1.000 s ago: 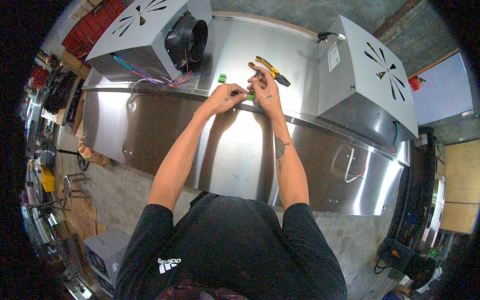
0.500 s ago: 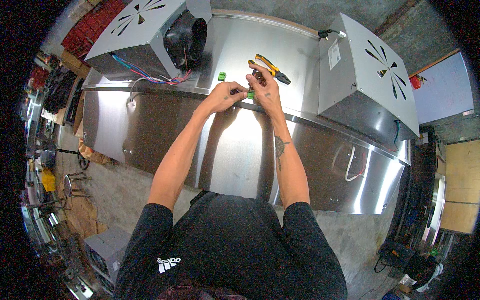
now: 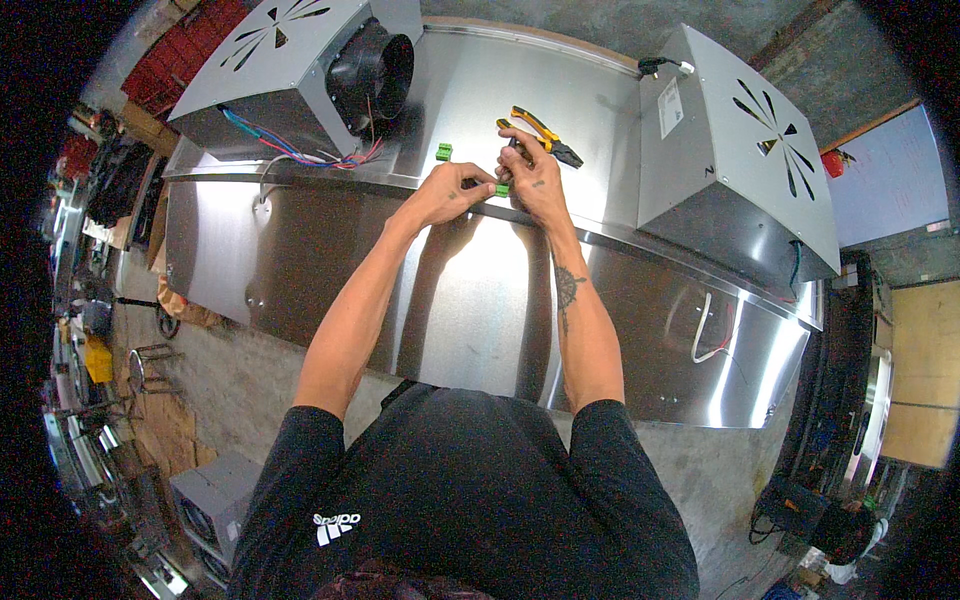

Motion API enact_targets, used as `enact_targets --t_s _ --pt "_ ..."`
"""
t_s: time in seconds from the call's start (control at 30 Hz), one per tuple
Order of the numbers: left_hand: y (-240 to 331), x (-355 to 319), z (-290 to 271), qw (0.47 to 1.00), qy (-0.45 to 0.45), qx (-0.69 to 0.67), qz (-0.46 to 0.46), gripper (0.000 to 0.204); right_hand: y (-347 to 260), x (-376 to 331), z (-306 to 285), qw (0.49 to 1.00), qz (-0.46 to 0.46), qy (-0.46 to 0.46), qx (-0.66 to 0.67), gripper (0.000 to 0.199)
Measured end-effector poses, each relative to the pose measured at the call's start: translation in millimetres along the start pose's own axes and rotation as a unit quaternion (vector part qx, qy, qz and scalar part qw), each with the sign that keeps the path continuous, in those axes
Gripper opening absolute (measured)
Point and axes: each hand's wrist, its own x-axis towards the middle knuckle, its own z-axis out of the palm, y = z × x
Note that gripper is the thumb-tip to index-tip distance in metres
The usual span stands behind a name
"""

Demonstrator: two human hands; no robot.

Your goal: The person strips insulation from several colored wires using yellow-handled wire strippers and then inserts the exposed ends into green terminal blocks mounted on a stainless steel workbench. The person handles the wires and tools directly without visible secondary actions.

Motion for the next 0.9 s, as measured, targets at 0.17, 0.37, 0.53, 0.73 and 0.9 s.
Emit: enact_targets --t_s 0.17,0.37,0.53,0.73,0.9 --pt "-0.5 1.4 0.3 1.000 -0.005 -0.009 -0.001 0.035 5.9 4.1 -2.6 1.000 0.006 -0.007 0.018 0.034" --pt "-3.8 0.8 3.2 1.000 0.011 -0.009 0.019 0.034 -0.1 -0.2 0.8 0.991 -0.006 0.019 -0.133 0.034" --pt "-0.4 1.1 1.8 0.999 -0.009 -0.013 -0.033 0.033 7.2 -1.0 0.6 0.998 0.002 0.014 0.064 0.038" --pt "-0.7 -0.5 1.6 1.000 0.003 -0.013 0.006 0.034 9.1 1.8 1.6 0.997 -0.015 0.035 -0.073 0.035" --pt "-2.0 1.6 0.8 1.000 -0.006 -0.015 0.006 0.033 10.7 2.2 -0.9 1.000 0.013 0.002 0.015 0.039"
